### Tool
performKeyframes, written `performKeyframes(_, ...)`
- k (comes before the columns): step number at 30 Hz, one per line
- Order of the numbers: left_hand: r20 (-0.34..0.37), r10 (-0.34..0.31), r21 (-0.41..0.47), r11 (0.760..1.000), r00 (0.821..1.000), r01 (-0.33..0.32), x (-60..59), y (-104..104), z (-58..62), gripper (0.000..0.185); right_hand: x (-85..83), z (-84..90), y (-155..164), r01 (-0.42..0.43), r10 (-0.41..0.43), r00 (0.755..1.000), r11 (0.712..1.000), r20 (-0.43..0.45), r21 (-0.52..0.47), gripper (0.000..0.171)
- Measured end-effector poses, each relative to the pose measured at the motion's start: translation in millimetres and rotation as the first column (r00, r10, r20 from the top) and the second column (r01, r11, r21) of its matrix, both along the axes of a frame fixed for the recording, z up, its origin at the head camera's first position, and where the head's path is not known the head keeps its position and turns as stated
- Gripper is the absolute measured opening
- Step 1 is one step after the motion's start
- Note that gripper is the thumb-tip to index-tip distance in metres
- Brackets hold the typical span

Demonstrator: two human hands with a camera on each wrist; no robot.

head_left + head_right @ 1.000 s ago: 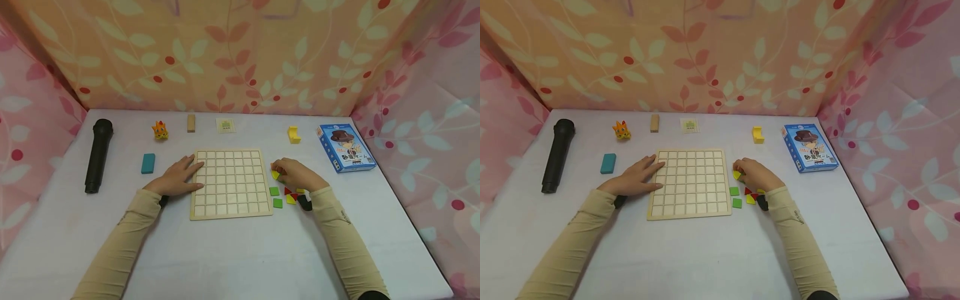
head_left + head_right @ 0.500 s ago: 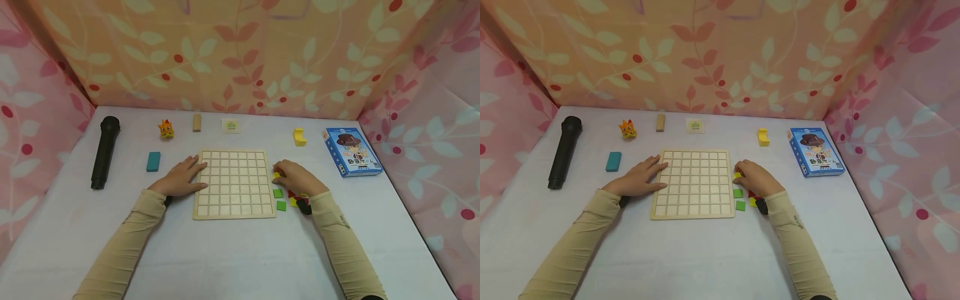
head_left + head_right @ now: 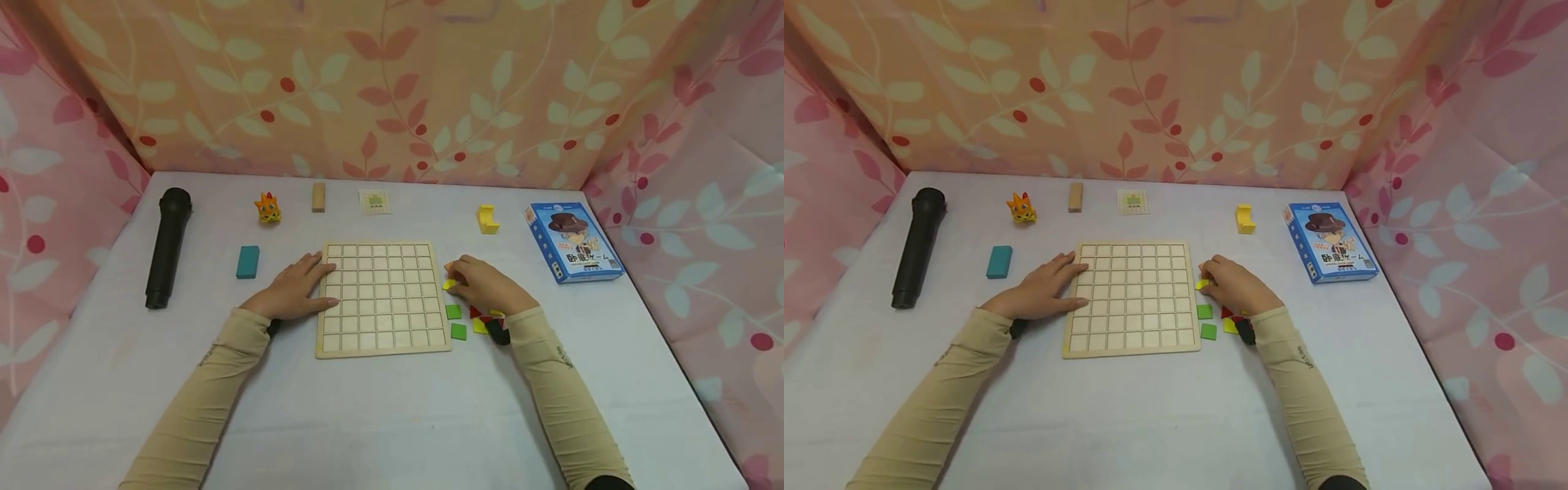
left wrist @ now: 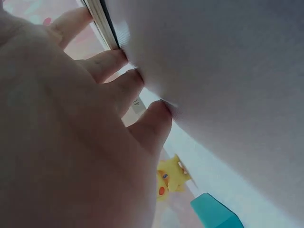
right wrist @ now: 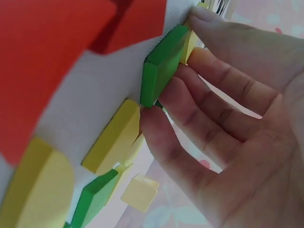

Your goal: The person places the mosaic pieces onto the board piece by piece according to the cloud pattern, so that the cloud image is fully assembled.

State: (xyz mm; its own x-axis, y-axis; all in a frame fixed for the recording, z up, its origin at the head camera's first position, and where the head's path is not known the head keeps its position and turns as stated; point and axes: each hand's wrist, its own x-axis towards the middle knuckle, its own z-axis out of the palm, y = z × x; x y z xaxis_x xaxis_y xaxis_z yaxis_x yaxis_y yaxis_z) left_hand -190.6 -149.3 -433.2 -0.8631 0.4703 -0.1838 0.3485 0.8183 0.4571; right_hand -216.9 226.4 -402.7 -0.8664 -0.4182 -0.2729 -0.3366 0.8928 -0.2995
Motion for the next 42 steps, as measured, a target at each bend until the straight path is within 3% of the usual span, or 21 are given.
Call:
performKeyframes(10, -0.009, 0.015, 0.037, 0.999, 1.0, -0.015, -3.3, -1.4, 5.2, 0.088, -0.9, -1.4, -5.0, -0.045, 0.05, 0.997, 0.995, -0.066, 0.087, 0.029)
performKeyframes(18, -0.032, 0.021, 0.014, 1.0, 0.999, -0.02, -2.1, -3.2, 4.3, 0.09, -6.9, 15.5, -16.4, -0.074, 0.078, 0.993, 0.996, -0.088, 0.051, 0.03)
performKeyframes(22, -0.039, 0.021, -0.009, 1.0, 0.999, -0.021, -1.7, -6.1, 2.2, 0.089, -16.8, 27.3, -34.7, -0.174, 0.174, 0.971, 0.985, -0.162, 0.015, 0.025)
performKeyframes(26, -0.047, 0.027, -0.01, 1.0, 0.999, -0.027, -0.7, -7.4, 1.8, 0.088, -28.0, 33.4, -63.6, -0.312, 0.292, 0.926, 0.949, -0.239, -0.049, 0.023)
performKeyframes(30, -0.052, 0.027, -0.017, 0.999, 0.998, -0.028, 1.8, -5.3, 0.6, 0.087, -37.3, 30.1, -93.4, -0.393, 0.364, 0.898, 0.916, -0.248, -0.078, 0.025)
performKeyframes(37, -0.071, 0.03, -0.016, 0.999, 0.997, -0.031, 4.1, -0.6, -1.6, 0.085, -47.8, 12.8, -126.0, -0.4, 0.388, 0.908, 0.915, -0.158, -0.049, 0.028)
performKeyframes(42, -0.052, 0.047, -0.012, 0.999, 0.998, -0.048, 5.5, -2.2, 1.7, 0.087, -50.9, 4.7, -136.2, -0.417, 0.407, 0.9, 0.908, -0.155, -0.033, 0.027)
